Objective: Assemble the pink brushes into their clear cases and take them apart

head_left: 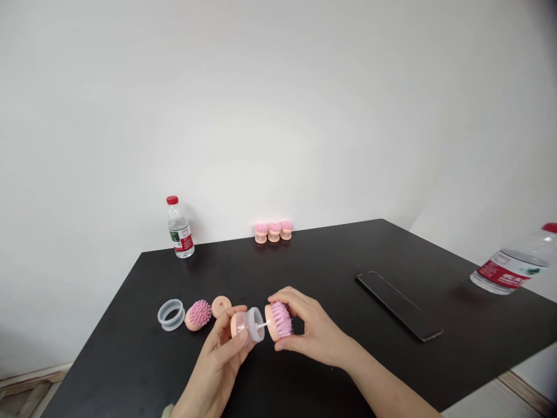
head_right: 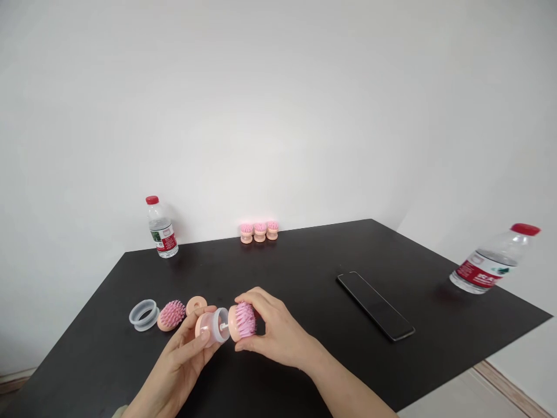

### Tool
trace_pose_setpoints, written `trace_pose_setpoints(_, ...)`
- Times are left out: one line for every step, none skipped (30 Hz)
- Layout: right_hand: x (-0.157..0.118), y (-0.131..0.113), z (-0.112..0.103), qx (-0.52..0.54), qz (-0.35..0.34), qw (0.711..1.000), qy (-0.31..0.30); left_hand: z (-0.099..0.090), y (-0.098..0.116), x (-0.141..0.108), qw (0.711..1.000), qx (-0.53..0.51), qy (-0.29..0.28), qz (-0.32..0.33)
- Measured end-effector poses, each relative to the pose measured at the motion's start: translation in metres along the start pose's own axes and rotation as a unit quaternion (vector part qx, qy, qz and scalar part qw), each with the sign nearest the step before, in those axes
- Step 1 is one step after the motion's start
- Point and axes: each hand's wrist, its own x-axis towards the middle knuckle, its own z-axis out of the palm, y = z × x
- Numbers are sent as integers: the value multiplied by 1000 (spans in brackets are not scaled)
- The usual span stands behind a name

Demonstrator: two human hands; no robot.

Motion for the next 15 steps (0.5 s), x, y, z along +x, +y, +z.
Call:
trace_pose_setpoints(0, 0, 3, -6, 1, 1000, 2, 0, 0, 0, 1000, 4, -8, 2)
trace_pose_setpoints(0, 1, 5, -9, 3, 1000, 4, 0, 0, -1, 1000, 9, -15, 3)
trace_pose_setpoints(-1, 3, 7, -9, 6, 1000, 6, 0, -1, -1, 1000, 15, -23, 3)
trace_pose_setpoints(-1, 4, 9, -6, 9, 1000, 8, -1, -1, -1, 999, 22, -30, 1)
trace_pose_setpoints(-1, 5, 10, -1, 9, 1000, 9, -1, -2, -1, 999, 30, -37, 0)
trace_pose_setpoints(-2, 7, 12, 3, 9, 1000, 7, -1, -2, -1, 998, 40, -43, 0)
trace_pose_setpoints(-2, 7, 13, 6, 7, 1000, 2, -1, -3, -1, 998, 50, -49, 1)
trace_pose_setpoints(-2, 8, 14, 6, 3, 1000, -3, -2, -3, -1, 997, 59, -52, 3)
trace_pose_setpoints(-2, 9, 15, 5, -1, 1000, -6, -2, -3, -2, 996, 67, -53, 5)
trace_pose_setpoints(-2, 9, 16, 4, -6, 1000, -7, -2, -4, -2, 996, 74, -53, 6)
trace_pose_setpoints(-2, 9, 17, 2, -12, 1000, -3, -2, -4, -2, 995, 81, -52, 7)
trace_pose_setpoints(-2, 8, 17, 2, -17, 1000, 5, -2, -4, -2, 995, 88, -52, 9)
trace_pose_setpoints(-2, 7, 17, 3, -21, 1000, 14, -1, -4, -2, 994, 94, -50, 13)
trace_pose_setpoints(-1, 7, 17, 5, -25, 999, 24, -1, -4, -3, 994, 100, -48, 17)
trace_pose_setpoints(-1, 5, 17, 10, -29, 999, 33, 0, -4, -3, 993, 106, -46, 22)
